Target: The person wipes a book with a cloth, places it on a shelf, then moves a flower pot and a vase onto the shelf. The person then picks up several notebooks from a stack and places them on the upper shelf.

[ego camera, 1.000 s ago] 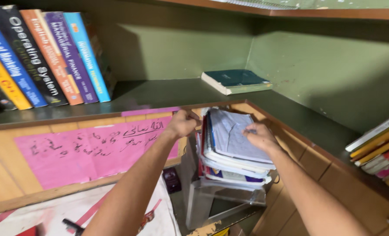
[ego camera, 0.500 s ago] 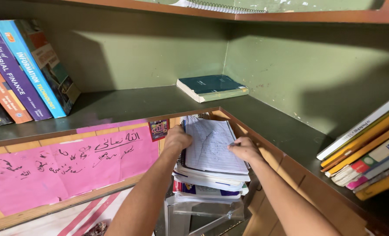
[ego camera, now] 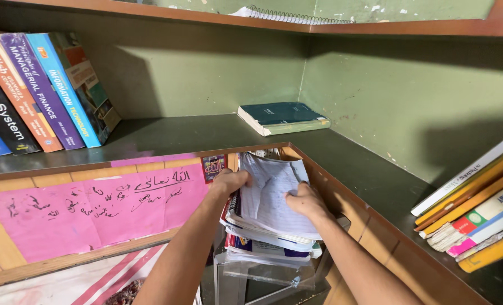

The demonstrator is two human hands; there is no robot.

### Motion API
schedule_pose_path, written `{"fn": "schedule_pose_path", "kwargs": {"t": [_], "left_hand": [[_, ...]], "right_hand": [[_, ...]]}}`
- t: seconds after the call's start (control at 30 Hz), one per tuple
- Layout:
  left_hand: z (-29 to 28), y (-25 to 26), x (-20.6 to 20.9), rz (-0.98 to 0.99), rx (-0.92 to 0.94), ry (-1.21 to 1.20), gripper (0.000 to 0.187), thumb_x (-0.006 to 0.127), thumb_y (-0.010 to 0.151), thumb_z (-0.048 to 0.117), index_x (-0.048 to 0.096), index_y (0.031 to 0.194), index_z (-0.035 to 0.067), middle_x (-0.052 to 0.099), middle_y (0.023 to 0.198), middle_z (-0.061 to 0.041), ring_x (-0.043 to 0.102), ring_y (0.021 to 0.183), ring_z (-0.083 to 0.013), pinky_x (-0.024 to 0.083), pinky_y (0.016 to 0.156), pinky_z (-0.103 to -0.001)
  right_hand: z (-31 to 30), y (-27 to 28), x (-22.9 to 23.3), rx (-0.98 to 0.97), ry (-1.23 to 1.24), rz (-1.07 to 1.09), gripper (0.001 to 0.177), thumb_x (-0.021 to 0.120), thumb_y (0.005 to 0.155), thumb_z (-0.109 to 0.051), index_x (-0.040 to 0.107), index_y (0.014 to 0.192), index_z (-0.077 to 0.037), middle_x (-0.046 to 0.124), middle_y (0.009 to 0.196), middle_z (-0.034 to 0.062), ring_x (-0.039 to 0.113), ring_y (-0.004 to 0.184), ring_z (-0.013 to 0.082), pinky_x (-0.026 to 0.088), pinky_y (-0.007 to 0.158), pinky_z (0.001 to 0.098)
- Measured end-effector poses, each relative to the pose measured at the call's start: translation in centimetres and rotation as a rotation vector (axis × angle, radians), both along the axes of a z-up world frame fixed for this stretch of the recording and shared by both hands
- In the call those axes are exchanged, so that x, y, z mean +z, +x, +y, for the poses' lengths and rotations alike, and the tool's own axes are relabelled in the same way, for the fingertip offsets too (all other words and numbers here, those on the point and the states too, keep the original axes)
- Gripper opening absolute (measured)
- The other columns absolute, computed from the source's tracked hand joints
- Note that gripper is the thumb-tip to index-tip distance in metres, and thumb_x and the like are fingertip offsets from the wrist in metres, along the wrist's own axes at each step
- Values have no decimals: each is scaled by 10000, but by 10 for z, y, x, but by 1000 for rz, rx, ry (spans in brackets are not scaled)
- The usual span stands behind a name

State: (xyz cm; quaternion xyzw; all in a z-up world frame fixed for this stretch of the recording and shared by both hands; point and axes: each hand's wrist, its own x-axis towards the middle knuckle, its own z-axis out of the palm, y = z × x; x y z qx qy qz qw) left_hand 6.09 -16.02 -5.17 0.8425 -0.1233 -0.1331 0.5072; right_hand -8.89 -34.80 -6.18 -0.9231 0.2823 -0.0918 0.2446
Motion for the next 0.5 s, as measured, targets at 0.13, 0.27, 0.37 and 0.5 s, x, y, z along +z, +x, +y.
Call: {"fn": "schedule_pose_path", "kwargs": {"t": [0.13,0.27,0.37,0.5], "left_hand": [[-11,21,-15,-173,-83,25,404,832,655,272,774,863,-70,779,995,-235,754,888,-286,569,791,-333],[5,5,-3,-171,-76,-50,390,817,650,161,705,916,-100,745,1003,-254,758,830,-358,624,644,-434],[27,-25,22,-141,-95,-30,399,816,642,124,718,954,-105,743,1030,-248,759,831,-364,628,618,-437],[54,-53,56,-157,-241,97,441,845,611,95,720,988,-96,738,1057,-216,762,871,-347,628,658,-455]], "right_hand": [[10,0,1,65,41,-127,632,678,910,-395,525,1372,7,571,1402,200,562,1311,328,441,1091,416],[22,-11,9,126,58,-82,620,677,899,-372,538,1381,-7,641,1374,210,621,1311,315,477,1107,392],[35,-15,26,156,-25,-75,663,712,886,-329,481,1441,-49,533,1483,202,516,1401,320,419,1159,391],[57,-29,72,288,-229,-258,705,751,842,-176,443,1471,-99,391,1583,168,325,1506,314,306,1208,404]]}}
